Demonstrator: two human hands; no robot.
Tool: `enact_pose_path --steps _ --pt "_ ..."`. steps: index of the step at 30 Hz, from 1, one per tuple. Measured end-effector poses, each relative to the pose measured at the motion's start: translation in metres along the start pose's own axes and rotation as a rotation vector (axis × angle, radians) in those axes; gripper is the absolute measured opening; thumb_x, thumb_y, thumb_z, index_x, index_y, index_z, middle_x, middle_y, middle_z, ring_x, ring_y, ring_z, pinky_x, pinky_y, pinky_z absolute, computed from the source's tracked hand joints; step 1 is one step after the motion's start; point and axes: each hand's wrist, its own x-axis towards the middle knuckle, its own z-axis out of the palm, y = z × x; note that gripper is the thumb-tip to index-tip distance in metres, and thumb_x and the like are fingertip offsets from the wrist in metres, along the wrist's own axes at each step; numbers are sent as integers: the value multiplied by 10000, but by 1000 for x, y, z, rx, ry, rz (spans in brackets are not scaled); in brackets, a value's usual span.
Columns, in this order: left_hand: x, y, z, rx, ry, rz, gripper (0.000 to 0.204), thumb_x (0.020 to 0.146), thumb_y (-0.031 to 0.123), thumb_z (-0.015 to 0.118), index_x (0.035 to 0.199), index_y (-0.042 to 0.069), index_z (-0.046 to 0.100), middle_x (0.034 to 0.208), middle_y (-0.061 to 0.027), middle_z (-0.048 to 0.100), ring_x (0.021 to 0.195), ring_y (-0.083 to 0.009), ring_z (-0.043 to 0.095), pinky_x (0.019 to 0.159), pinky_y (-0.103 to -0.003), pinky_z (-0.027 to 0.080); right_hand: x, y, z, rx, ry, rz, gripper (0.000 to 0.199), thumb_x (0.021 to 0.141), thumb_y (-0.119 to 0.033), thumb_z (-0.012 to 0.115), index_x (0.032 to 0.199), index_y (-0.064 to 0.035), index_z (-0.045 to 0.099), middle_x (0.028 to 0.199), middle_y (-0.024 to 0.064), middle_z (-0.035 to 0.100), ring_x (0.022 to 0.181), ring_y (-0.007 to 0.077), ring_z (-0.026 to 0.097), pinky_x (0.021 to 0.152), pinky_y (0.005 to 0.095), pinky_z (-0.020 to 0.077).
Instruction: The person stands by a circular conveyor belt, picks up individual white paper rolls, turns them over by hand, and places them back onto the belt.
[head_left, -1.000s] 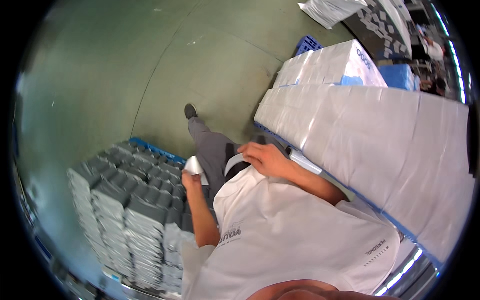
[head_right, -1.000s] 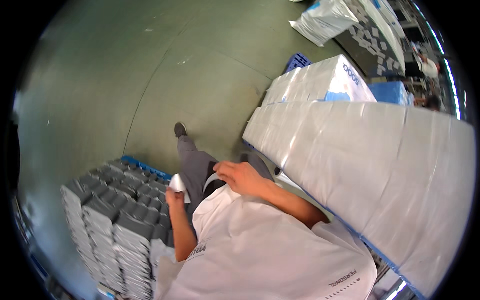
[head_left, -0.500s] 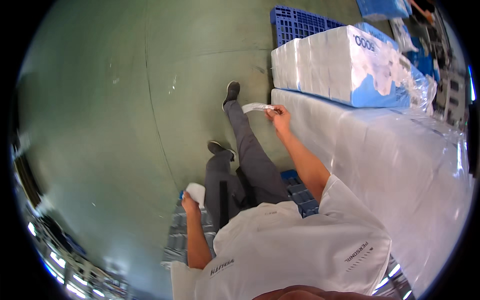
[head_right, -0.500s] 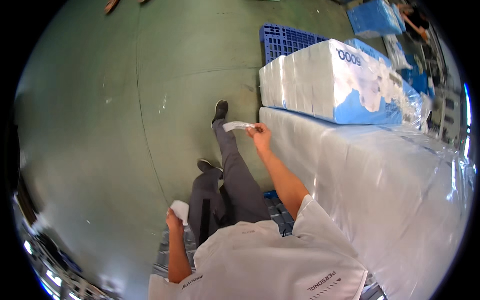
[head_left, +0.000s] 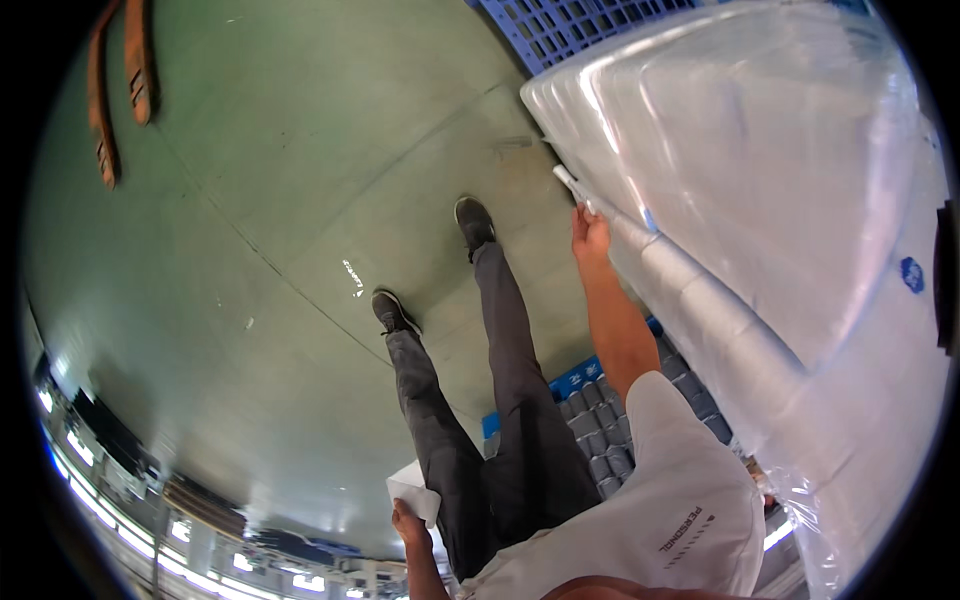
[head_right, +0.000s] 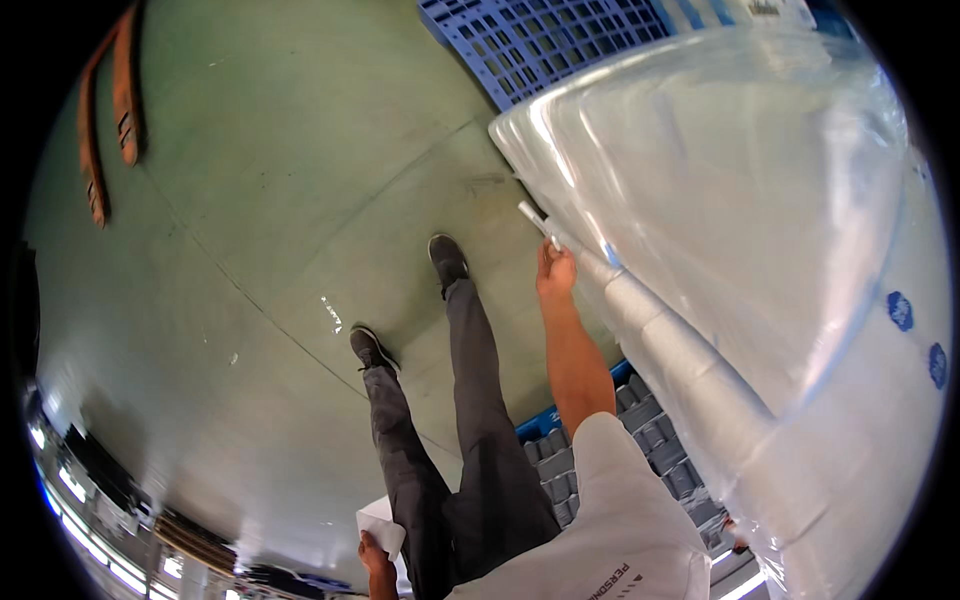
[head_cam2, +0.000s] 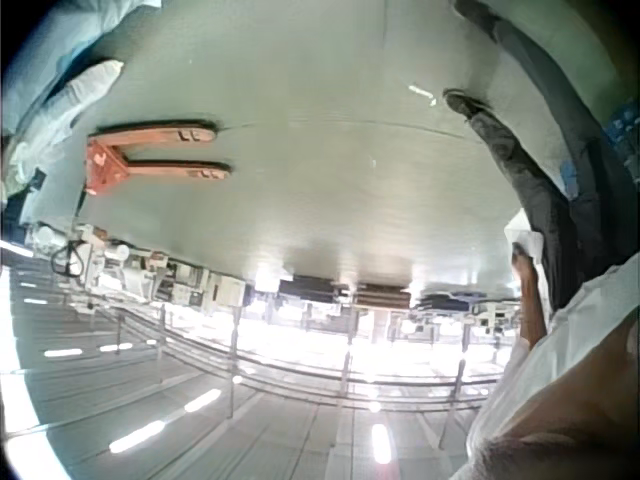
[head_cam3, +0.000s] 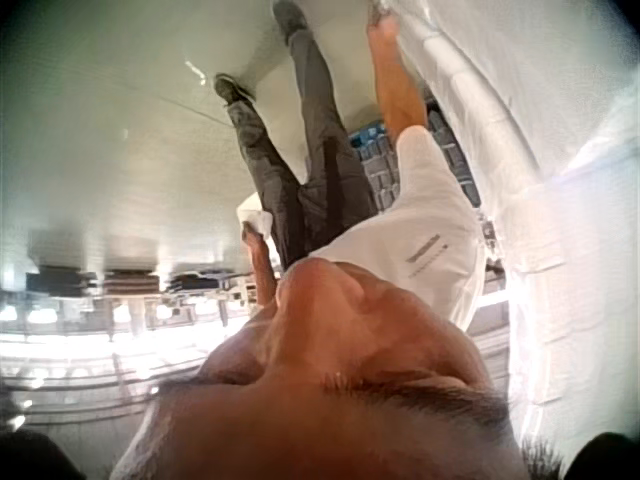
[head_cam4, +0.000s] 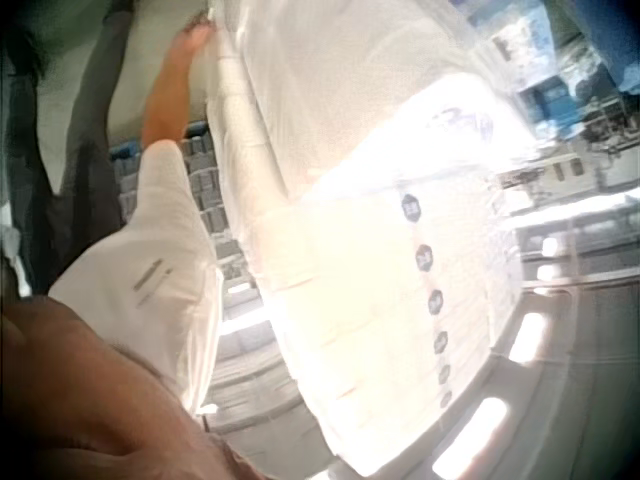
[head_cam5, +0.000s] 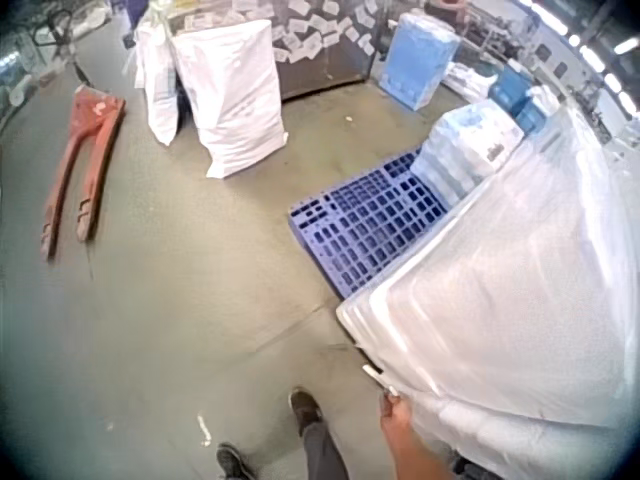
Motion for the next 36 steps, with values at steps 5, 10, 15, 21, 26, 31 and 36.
enact_pose_path --steps 5,10,15,21,26,31,36 --pt "54 54 -40 402 43 108 602 978 463 420 1187 -83 564 1059 -193 639 890 -256 625 734 -368 505 46 35 -4 279 50 19 278 925 78 464 1185 -15 498 1067 82 620 1000 209 638 980 368 520" --pt "63 98 -52 422 20 88 622 983 471 427 1207 -96 551 1106 -189 637 952 -261 625 826 -362 495 63 32 12 465 54 -29 295 924 74 462 1217 40 479 1115 138 595 1040 260 618 989 414 523" --pt "77 110 -55 520 -31 122 597 988 458 419 1173 -87 575 1087 -187 638 922 -255 627 793 -372 502 63 29 16 593 150 -8 331 928 63 469 1255 12 469 1153 146 576 1064 281 603 985 432 523" --pt "59 118 -36 510 -85 115 606 989 457 401 1195 -90 560 1088 -203 636 911 -280 628 793 -383 505 55 31 39 578 251 69 400 912 29 533 1292 -28 426 1227 109 524 1078 281 576 969 420 529" --pt "74 113 -42 543 -87 126 605 989 452 398 1200 -89 565 1094 -205 639 939 -283 624 825 -387 500 80 24 39 532 348 147 362 931 29 430 1292 9 423 1248 189 478 1124 365 545 992 499 499" --pt "85 98 -65 541 -64 177 615 991 450 393 1166 -108 583 1062 -216 649 932 -290 621 819 -391 491 62 21 45 335 93 -69 400 900 74 391 1298 31 390 1247 200 471 1149 386 525 1031 540 447" --pt "80 109 -52 577 -40 202 611 989 442 398 1155 -117 582 1054 -212 650 927 -291 626 817 -392 491 51 9 93 424 -43 109 525 893 62 409 1401 -54 349 1326 101 493 1226 281 500 1038 504 418"
